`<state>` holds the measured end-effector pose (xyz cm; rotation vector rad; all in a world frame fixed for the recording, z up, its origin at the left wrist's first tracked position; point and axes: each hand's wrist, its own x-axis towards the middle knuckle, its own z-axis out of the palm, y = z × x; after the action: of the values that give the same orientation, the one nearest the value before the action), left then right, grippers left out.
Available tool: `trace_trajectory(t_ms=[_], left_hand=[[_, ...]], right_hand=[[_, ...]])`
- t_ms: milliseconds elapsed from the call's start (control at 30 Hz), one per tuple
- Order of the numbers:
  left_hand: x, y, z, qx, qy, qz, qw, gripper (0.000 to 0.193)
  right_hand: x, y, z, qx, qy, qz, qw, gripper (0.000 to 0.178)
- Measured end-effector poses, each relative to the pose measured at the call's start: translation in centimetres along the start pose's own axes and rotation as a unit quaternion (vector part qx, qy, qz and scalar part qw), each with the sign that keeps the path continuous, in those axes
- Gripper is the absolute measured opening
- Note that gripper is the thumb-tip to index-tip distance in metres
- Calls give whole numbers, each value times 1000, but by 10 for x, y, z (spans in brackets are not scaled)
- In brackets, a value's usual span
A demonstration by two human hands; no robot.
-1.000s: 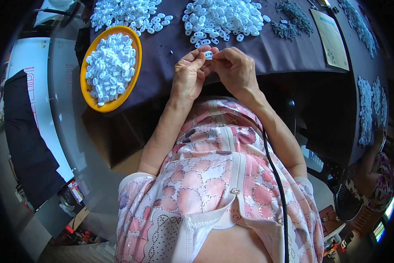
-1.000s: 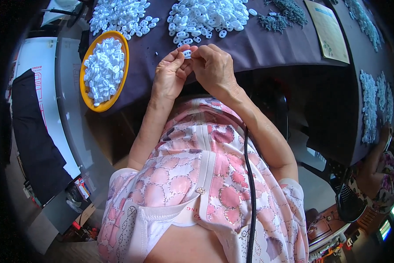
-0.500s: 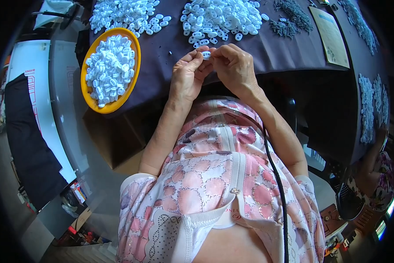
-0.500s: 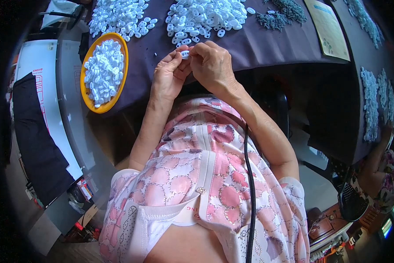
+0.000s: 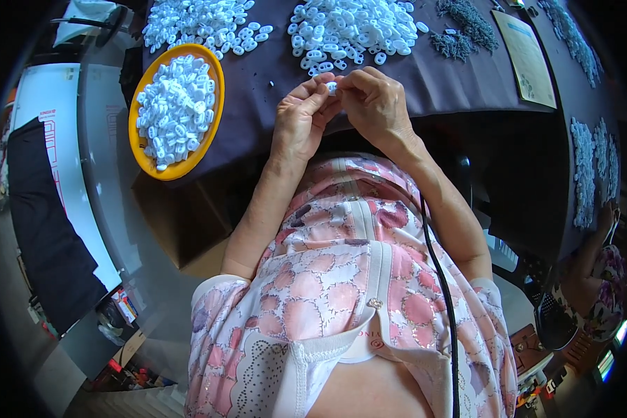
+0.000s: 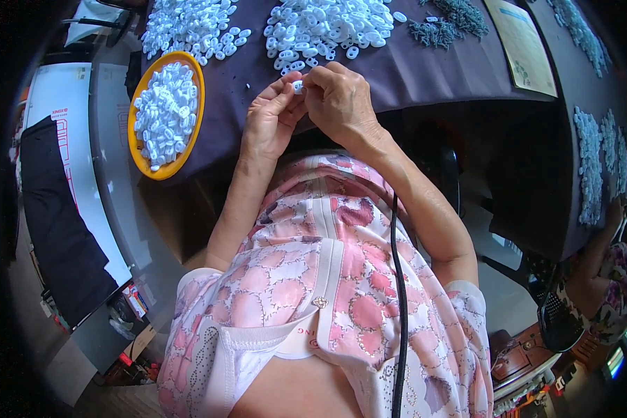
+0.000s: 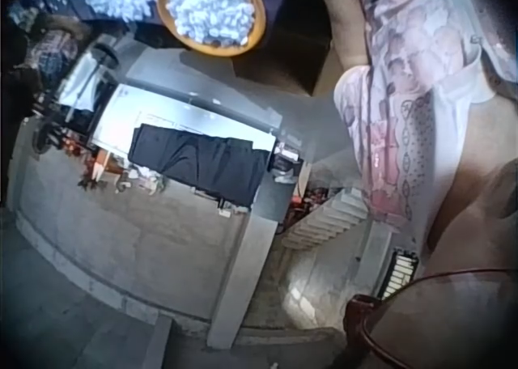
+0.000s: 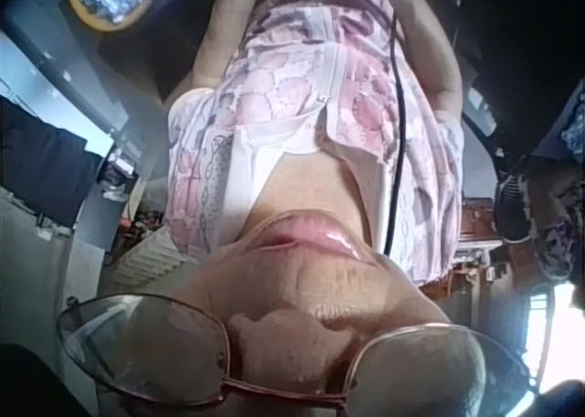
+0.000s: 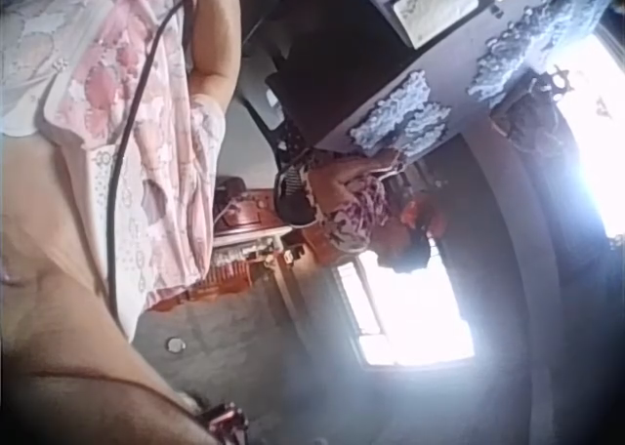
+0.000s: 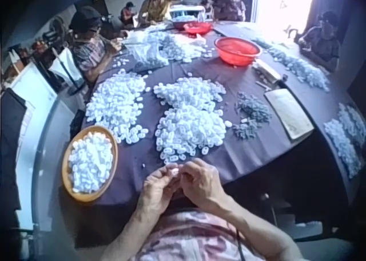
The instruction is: The person assembles plastic cord locks by inserting small pieces into the toggle components by hand.
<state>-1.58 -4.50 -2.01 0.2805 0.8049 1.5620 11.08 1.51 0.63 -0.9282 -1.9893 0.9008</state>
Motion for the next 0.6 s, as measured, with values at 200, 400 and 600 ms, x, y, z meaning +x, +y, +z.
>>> trace_trajectory(t_ms=[200, 400, 600], left_hand=[[0, -4, 0, 3, -3, 21, 1000, 18], [1, -6, 1, 30, 3, 36, 999, 20], [1, -5, 3, 45, 18, 27, 998, 21]], right_hand=[[1, -9, -2, -116, -7, -23, 993, 4], [5, -11, -3, -170, -24, -21, 985, 6], [11, -5, -4, -114, -55, -2, 992, 5]])
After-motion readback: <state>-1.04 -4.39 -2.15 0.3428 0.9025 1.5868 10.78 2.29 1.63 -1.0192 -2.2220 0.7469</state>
